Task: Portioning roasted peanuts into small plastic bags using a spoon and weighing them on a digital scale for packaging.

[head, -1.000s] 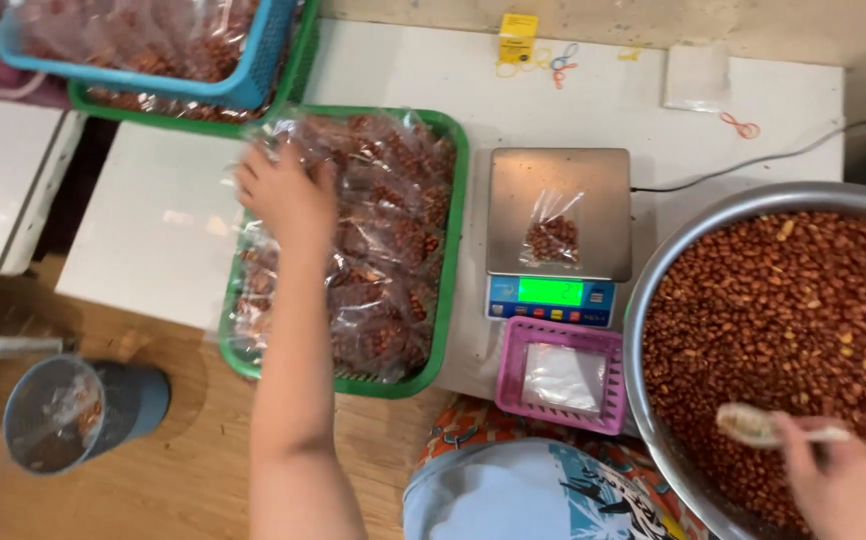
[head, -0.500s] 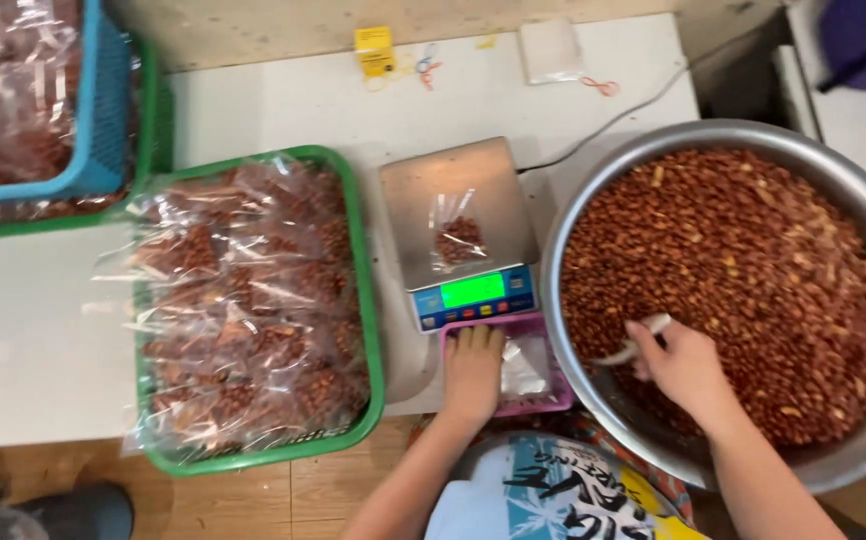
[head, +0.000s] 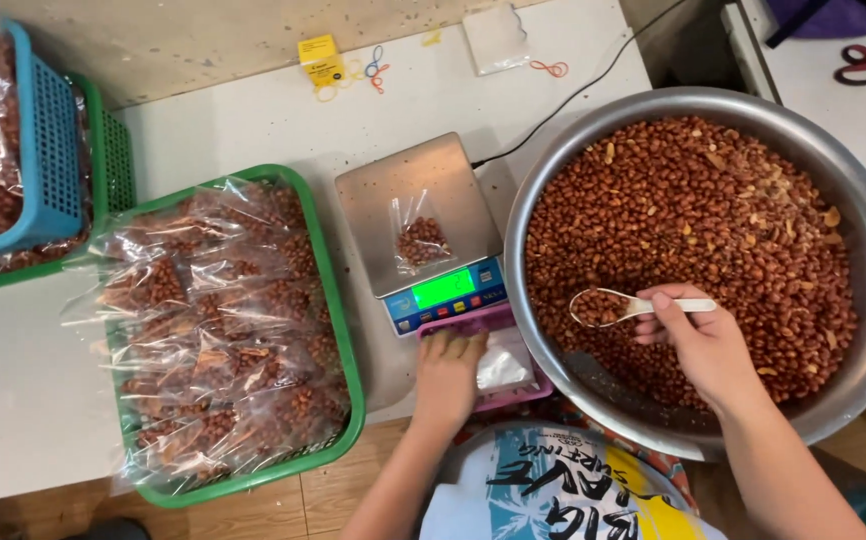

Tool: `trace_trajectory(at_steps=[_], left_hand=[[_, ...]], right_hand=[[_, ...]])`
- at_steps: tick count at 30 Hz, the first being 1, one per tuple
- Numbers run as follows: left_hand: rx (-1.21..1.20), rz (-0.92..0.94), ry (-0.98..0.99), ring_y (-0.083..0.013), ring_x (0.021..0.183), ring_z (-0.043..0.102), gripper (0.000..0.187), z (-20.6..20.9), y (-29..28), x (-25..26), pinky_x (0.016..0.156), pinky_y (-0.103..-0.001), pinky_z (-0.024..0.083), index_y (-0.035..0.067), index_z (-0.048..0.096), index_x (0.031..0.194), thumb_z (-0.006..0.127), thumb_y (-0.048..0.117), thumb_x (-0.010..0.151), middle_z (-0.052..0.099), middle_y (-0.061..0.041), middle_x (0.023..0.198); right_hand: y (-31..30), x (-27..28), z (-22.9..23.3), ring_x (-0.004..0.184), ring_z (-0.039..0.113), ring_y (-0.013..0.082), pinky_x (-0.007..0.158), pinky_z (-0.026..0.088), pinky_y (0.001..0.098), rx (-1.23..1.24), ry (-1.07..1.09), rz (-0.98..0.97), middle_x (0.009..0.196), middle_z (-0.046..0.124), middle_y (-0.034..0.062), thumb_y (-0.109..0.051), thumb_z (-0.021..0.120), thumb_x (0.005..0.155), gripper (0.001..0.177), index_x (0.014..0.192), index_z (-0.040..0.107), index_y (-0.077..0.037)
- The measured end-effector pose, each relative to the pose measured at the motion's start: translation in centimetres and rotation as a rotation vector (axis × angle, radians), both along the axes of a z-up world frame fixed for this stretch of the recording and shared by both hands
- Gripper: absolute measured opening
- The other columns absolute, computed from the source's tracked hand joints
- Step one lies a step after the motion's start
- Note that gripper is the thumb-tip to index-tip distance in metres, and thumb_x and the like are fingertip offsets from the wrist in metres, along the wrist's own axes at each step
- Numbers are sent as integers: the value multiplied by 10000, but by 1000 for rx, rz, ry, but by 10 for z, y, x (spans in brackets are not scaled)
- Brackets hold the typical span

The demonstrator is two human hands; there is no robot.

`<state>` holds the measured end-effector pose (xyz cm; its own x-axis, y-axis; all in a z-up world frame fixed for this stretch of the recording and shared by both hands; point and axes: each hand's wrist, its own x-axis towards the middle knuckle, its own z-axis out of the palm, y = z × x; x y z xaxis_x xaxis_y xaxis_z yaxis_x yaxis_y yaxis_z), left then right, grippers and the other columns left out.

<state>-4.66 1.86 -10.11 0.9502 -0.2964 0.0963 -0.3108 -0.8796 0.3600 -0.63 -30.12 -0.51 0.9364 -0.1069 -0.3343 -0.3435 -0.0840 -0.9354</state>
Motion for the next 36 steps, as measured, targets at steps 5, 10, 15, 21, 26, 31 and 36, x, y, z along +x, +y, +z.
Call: trace_trajectory(at_steps=[5,10,15,21,26,31,36], left_hand=[[-154,129,-174,-364,1075,614,557,26,20,8,852,-505,440,133,737,1127,506,-132,694,749,-75,1022],[-911,409,427,-144,859,715,71,86,14,33,853,-327,547,147,724,927,689,208,935,775,9,903],[-872,174,453,-106,812,723,138,75,-10,42,843,-305,537,167,732,888,654,242,974,770,44,798],[-741,139,661,-117,833,742,92,119,-28,53,819,-291,551,169,774,913,707,227,939,804,25,869],[-449,70,598,-150,616,606,173,127,-32,61,596,-322,415,200,799,954,673,318,964,738,15,723],[-247,-123,249,-286,628,680,270,128,-39,63,595,-459,529,122,737,780,675,301,972,740,-27,697],[-452,-171,404,-201,719,763,192,129,-58,65,655,-356,597,127,775,1080,621,200,991,811,-33,915]], right_hand=[[-16,-14,-4,821,685,255,773,609,366,-48,-41,-5,1000,711,171,-168,519,1087,276,1196,667,38],[-10,-23,10,792,682,242,734,620,348,4,-145,-24,984,712,172,-162,518,1092,265,1178,661,44],[5,-26,47,782,679,225,710,633,335,-29,-221,-22,951,700,165,-154,516,1087,268,1168,665,54],[4,-27,74,735,688,221,681,619,305,-62,-320,-13,928,707,171,-136,523,1082,246,1161,656,57],[1,-28,85,726,697,217,686,621,291,-114,-336,-2,919,704,174,-115,529,1078,235,1153,664,63],[-4,-22,78,699,709,102,616,617,179,-344,-445,209,858,728,57,-114,547,1045,184,1128,687,-27],[12,-18,78,628,670,88,598,548,203,-499,-492,255,744,702,5,-158,598,1019,153,1060,724,-80]])
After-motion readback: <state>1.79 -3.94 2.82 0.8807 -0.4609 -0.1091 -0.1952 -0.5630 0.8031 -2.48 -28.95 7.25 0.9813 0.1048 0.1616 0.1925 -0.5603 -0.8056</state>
